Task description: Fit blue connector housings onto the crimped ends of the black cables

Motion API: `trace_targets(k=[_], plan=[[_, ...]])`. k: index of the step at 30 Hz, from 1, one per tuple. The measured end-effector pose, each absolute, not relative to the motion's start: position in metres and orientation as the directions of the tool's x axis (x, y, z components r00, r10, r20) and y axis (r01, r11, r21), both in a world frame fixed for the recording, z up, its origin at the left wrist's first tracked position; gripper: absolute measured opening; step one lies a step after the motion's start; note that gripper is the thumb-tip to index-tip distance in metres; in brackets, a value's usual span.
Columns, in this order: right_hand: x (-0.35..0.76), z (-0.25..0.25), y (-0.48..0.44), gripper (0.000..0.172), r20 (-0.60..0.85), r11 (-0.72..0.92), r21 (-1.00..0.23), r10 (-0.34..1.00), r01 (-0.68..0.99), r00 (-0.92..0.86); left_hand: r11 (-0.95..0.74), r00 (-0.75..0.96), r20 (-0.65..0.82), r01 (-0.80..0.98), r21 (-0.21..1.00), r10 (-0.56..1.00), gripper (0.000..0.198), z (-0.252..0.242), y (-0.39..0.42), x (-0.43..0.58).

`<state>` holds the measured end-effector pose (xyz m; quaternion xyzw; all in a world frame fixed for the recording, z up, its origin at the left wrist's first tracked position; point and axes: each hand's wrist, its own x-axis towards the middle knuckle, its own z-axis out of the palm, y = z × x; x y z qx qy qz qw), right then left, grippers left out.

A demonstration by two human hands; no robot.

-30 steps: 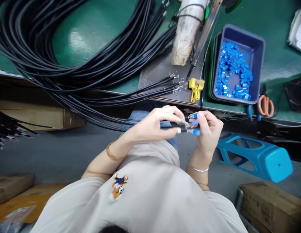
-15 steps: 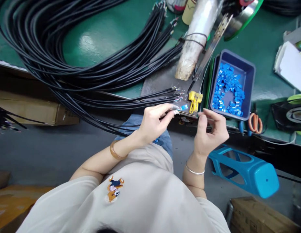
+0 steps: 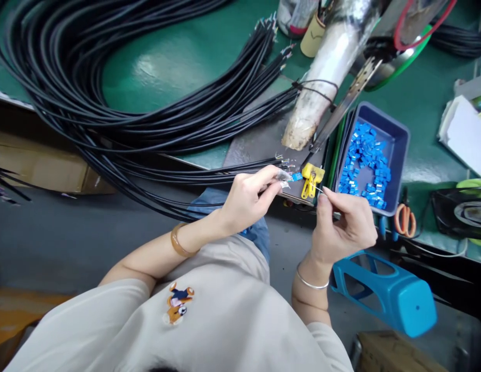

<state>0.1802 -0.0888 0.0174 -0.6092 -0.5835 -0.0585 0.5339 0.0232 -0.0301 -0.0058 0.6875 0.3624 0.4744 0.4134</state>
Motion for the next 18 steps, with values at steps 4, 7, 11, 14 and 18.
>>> trace_targets(k=[4, 7, 11, 14, 18], plan=[[0.177, 0.016, -0.081, 0.011, 0.591, 0.241, -0.681, 0.737, 0.691, 0.326, -0.421, 0.272, 0.382, 0.103, 0.901, 0.883, 0.011, -0.001, -0.029, 0.026], [0.174, 0.014, -0.079, 0.004, 0.455, 0.206, -0.785, 0.831, 0.584, 0.319, -0.435, 0.281, 0.390, 0.118, 0.893, 0.877, 0.012, 0.001, -0.027, 0.026], [0.171, 0.015, -0.076, 0.006, 0.417, 0.203, -0.828, 0.846, 0.522, 0.333, -0.433, 0.282, 0.387, 0.125, 0.893, 0.878, 0.014, 0.003, -0.023, 0.026], [0.170, 0.016, -0.075, 0.006, 0.414, 0.208, -0.837, 0.846, 0.506, 0.337, -0.429, 0.277, 0.383, 0.127, 0.895, 0.881, 0.014, 0.003, -0.022, 0.026], [0.169, 0.019, -0.074, 0.006, 0.411, 0.207, -0.844, 0.843, 0.495, 0.348, -0.432, 0.276, 0.389, 0.114, 0.895, 0.879, 0.014, 0.004, -0.022, 0.025]])
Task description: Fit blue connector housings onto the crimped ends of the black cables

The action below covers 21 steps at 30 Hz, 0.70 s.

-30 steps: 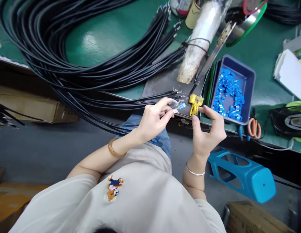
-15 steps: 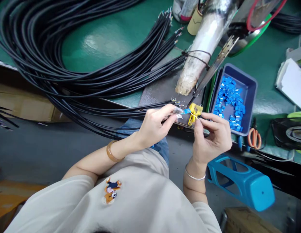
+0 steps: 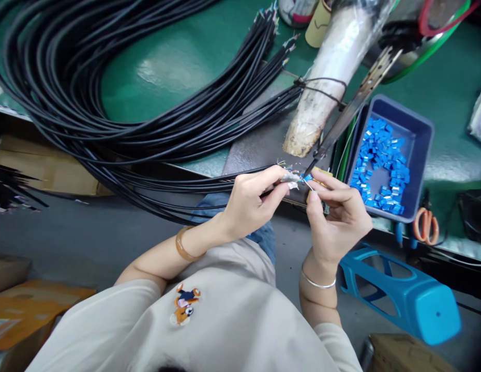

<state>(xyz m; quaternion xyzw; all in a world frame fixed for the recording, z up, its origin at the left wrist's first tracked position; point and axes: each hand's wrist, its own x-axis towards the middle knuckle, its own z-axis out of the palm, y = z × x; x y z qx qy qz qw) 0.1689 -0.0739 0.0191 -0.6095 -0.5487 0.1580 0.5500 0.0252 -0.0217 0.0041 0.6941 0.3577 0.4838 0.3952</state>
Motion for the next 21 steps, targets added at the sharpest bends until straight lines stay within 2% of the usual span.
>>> trace_targets(k=[12, 21], plan=[[0.1665, 0.0233, -0.0742, 0.008, 0.409, 0.212, -0.847, 0.845, 0.487, 0.344, -0.361, 0.287, 0.333, 0.051, 0.931, 0.898, 0.012, 0.0088, -0.0231, 0.0237], [0.1684, 0.0207, -0.0754, 0.008, 0.408, 0.219, -0.846, 0.853, 0.486, 0.326, -0.248, 0.323, 0.236, -0.005, 0.969, 0.917, 0.012, 0.0075, -0.0249, 0.0219]])
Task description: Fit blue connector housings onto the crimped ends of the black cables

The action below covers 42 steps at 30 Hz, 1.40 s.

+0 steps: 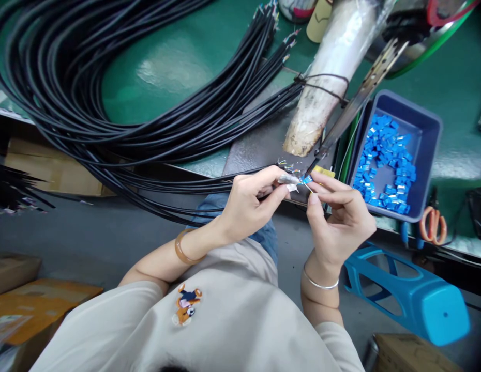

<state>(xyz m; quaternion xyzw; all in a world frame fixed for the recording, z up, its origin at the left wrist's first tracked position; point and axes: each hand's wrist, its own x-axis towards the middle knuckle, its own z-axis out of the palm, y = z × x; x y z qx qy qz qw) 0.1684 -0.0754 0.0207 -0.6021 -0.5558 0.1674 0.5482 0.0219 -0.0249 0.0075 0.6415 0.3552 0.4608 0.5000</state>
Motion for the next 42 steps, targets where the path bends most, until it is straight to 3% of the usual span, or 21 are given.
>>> trace_targets(k=[15, 23, 30, 34, 37, 40, 42], plan=[[0.171, 0.014, -0.080, 0.009, 0.499, 0.295, -0.800, 0.811, 0.522, 0.306, -0.168, 0.363, 0.152, 0.014, 0.986, 0.919, 0.011, 0.008, -0.029, 0.023], [0.170, 0.012, -0.085, 0.014, 0.568, 0.321, -0.723, 0.781, 0.612, 0.261, 0.109, 0.440, -0.049, -0.111, 0.988, 0.896, 0.008, 0.014, -0.024, 0.025], [0.170, 0.007, -0.090, 0.018, 0.607, 0.347, -0.707, 0.746, 0.616, 0.276, 0.128, 0.453, -0.052, -0.140, 0.982, 0.890, 0.010, 0.016, -0.025, 0.025], [0.172, 0.009, -0.092, 0.013, 0.599, 0.340, -0.724, 0.741, 0.600, 0.303, -0.003, 0.532, 0.010, -0.014, 1.000, 0.846, 0.012, 0.015, -0.031, 0.021], [0.177, 0.012, -0.090, 0.010, 0.649, 0.367, -0.718, 0.660, 0.591, 0.378, -0.302, 0.691, 0.183, 0.055, 0.952, 0.700, 0.013, 0.015, -0.039, 0.007], [0.186, 0.012, -0.089, 0.011, 0.728, 0.437, -0.675, 0.525, 0.595, 0.440, -0.632, 0.615, 0.435, 0.137, 0.763, 0.658, 0.028, 0.012, -0.043, -0.021], [0.189, 0.012, -0.088, 0.011, 0.747, 0.458, -0.662, 0.471, 0.594, 0.469, -0.730, 0.567, 0.476, 0.400, 0.554, 0.672, 0.041, 0.006, -0.041, -0.045]])
